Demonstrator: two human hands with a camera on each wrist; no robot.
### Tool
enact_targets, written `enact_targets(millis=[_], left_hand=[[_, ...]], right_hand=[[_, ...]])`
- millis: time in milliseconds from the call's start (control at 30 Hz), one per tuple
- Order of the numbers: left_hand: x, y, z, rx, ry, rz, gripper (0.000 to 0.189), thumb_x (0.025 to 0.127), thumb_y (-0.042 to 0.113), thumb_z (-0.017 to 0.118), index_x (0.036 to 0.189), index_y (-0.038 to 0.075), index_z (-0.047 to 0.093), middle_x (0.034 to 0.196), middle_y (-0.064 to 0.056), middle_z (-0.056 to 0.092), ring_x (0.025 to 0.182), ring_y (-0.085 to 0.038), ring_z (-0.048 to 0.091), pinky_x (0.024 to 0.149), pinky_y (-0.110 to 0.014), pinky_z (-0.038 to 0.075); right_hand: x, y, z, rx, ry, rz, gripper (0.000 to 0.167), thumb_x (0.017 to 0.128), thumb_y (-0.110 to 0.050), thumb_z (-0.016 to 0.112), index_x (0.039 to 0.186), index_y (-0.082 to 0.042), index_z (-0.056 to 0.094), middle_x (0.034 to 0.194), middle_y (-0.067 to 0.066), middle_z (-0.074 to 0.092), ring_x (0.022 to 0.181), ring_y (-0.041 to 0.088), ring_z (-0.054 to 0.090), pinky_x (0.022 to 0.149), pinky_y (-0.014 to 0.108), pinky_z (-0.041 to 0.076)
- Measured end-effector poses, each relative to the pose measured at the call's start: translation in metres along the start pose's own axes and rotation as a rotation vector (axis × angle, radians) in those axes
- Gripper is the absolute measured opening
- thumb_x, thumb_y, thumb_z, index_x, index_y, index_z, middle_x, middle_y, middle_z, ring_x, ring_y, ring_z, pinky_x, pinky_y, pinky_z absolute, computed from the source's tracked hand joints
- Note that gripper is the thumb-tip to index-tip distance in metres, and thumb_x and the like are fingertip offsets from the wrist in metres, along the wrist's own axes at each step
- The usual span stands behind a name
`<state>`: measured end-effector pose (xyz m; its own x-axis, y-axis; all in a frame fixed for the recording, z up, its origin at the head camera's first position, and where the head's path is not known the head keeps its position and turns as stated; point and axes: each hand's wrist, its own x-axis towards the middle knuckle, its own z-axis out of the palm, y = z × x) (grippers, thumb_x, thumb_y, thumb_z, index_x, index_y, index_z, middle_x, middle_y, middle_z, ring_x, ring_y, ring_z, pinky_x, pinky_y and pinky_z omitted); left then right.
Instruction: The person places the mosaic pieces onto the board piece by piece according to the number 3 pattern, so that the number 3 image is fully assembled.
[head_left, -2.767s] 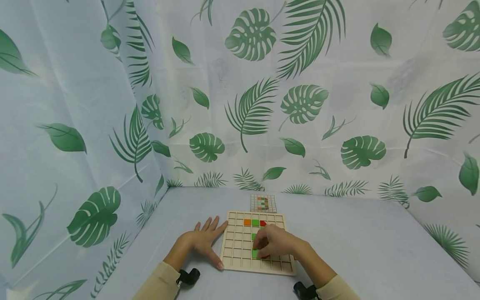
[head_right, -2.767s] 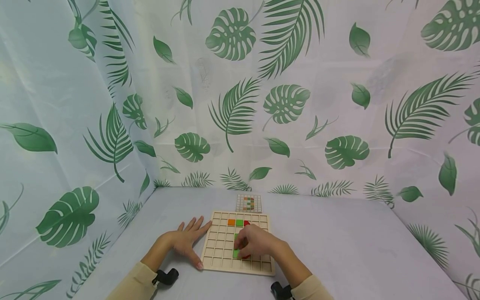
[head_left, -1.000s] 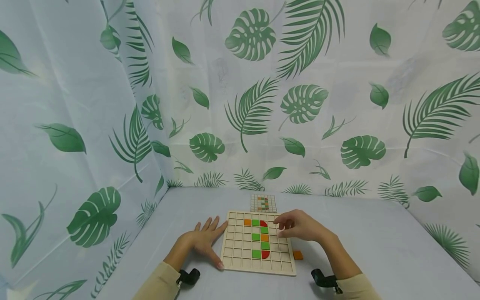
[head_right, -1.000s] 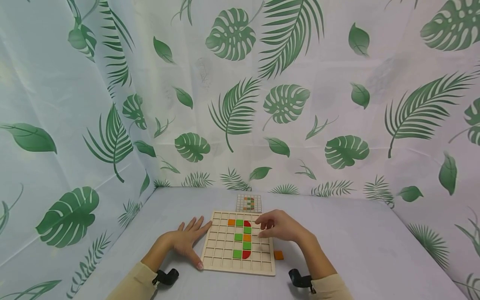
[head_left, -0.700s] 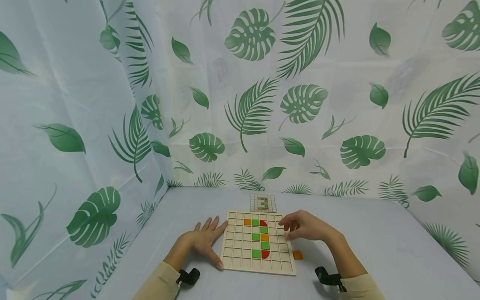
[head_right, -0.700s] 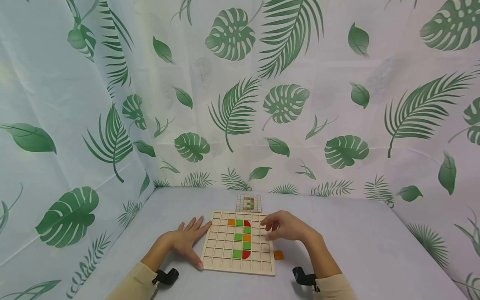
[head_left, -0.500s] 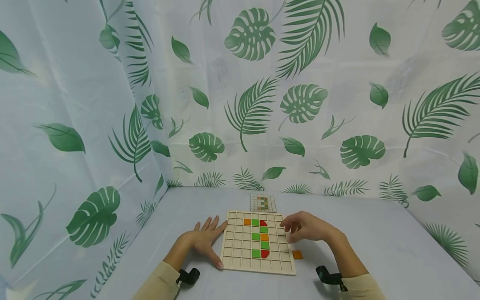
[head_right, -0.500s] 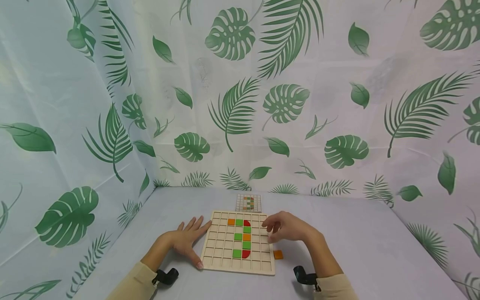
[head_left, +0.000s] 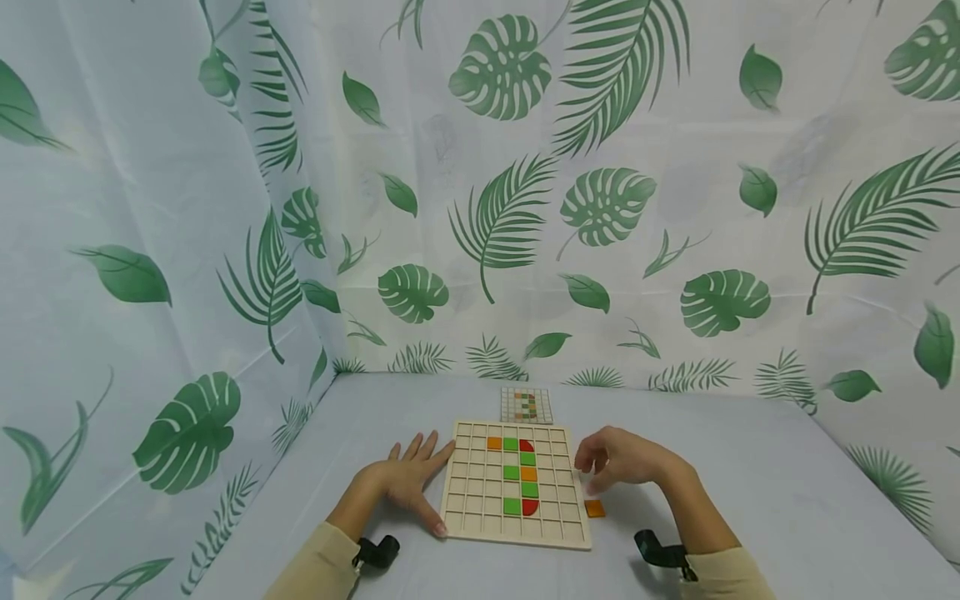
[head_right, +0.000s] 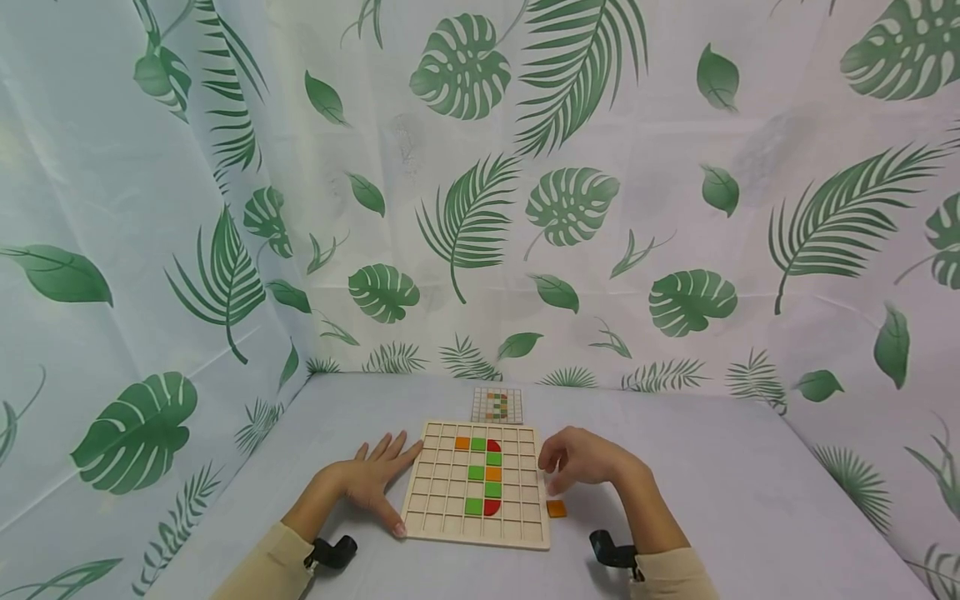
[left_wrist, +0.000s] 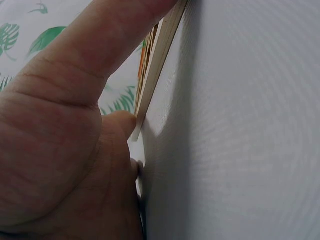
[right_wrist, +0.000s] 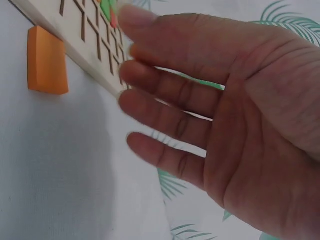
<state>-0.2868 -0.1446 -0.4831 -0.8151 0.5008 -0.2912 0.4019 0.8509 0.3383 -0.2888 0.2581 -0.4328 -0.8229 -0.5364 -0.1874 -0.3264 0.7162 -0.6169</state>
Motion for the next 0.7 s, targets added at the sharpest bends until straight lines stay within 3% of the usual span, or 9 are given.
enact_targets(millis=[133, 300, 700], left_hand=[[0.000, 0.000, 0.000, 0.001, 0.000, -0.004, 0.138, 0.066, 0.069, 0.089, 0.169, 0.028, 0.007, 0.176, -0.015, -0.002, 0.163, -0.040, -0.006, 0.125, -0.070, 0.003], [-0.001, 0.001, -0.001, 0.002, -0.002, -0.005, 0.138, 0.066, 0.069, 0.089, 0.169, 0.027, 0.008, 0.176, -0.015, -0.001, 0.163, -0.040, -0.005, 0.125, -0.070, 0.004], [0.000, 0.000, 0.000, -0.003, -0.001, -0.004, 0.138, 0.065, 0.068, 0.090, 0.169, 0.028, 0.008, 0.176, -0.015, -0.001, 0.163, -0.040, -0.005, 0.125, -0.070, 0.003]], right_hand=[[-0.003, -0.001, 0.002, -0.020, -0.031, 0.039, 0.019, 0.075, -0.008, 0.090, 0.089, -0.012, 0.077, 0.081, 0.001, 0.069, 0.076, 0.018, 0.058, 0.066, 0.032, 0.045], [-0.004, -0.002, 0.005, -0.052, -0.041, 0.086, 0.021, 0.072, -0.005, 0.091, 0.083, -0.014, 0.076, 0.079, -0.001, 0.068, 0.076, 0.019, 0.058, 0.068, 0.035, 0.045], [0.003, -0.001, 0.015, -0.057, -0.110, 0.196, 0.030, 0.065, -0.001, 0.094, 0.080, -0.012, 0.071, 0.075, 0.001, 0.064, 0.075, 0.018, 0.056, 0.068, 0.034, 0.041]])
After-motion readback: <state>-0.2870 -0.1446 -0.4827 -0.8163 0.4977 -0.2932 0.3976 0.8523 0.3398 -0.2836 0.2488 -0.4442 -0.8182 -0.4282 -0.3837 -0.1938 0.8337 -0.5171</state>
